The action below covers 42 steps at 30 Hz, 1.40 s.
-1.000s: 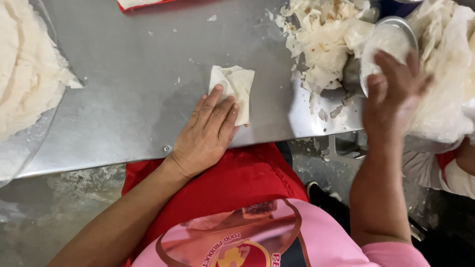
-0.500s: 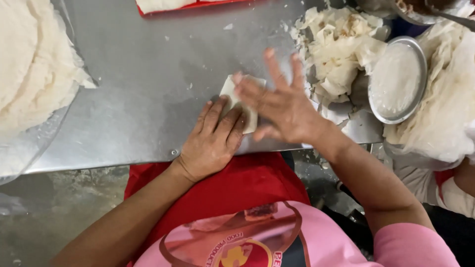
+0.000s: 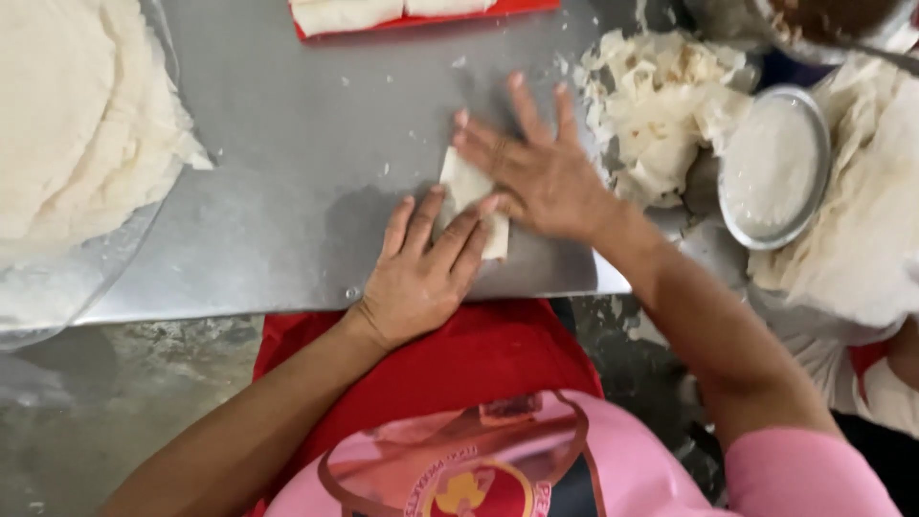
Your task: Manually rolling lumpia (spring rolls) on a stainless steel table in a food production facility.
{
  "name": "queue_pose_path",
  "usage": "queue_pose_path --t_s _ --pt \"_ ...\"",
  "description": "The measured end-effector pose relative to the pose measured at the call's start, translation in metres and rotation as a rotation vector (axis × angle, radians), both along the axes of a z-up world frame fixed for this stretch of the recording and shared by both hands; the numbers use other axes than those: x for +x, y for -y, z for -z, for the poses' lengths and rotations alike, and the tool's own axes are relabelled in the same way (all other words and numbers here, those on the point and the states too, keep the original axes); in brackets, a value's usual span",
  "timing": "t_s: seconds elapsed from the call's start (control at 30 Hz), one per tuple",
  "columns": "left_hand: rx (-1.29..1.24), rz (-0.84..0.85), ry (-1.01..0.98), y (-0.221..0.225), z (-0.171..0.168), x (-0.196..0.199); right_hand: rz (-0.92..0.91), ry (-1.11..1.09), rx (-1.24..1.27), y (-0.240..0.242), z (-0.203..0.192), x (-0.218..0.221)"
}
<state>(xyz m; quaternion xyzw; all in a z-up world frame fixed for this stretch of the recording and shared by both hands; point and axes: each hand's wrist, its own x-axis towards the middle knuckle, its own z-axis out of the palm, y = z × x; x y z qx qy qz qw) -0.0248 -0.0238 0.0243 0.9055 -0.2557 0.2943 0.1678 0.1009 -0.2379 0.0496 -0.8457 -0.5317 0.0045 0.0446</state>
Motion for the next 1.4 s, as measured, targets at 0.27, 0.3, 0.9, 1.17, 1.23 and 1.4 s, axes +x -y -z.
queue_pose_path --t_s 0.27,0.3,0.9,1.17,1.23,1.4 --pt "-0.006 -0.029 0.023 0.0 -0.001 -0.002 0.051 -0.079 -0.008 -0.002 0.011 -0.01" --pt "0.004 -0.03 0.012 -0.001 -0.001 -0.001 0.041 -0.015 -0.005 -0.005 0.008 -0.002" --pt "0.059 0.078 -0.051 0.001 0.018 -0.007 0.335 0.158 0.037 0.025 0.012 -0.051" --pt "0.026 0.275 -0.405 -0.014 -0.009 0.012 0.376 0.257 0.411 0.019 0.054 -0.109" --pt "-0.105 0.299 -0.38 -0.019 -0.006 0.011 0.393 0.204 0.527 0.005 0.047 -0.104" --pt "-0.274 0.257 -0.206 -0.027 -0.007 0.008 0.503 -0.129 0.595 0.007 0.032 -0.087"
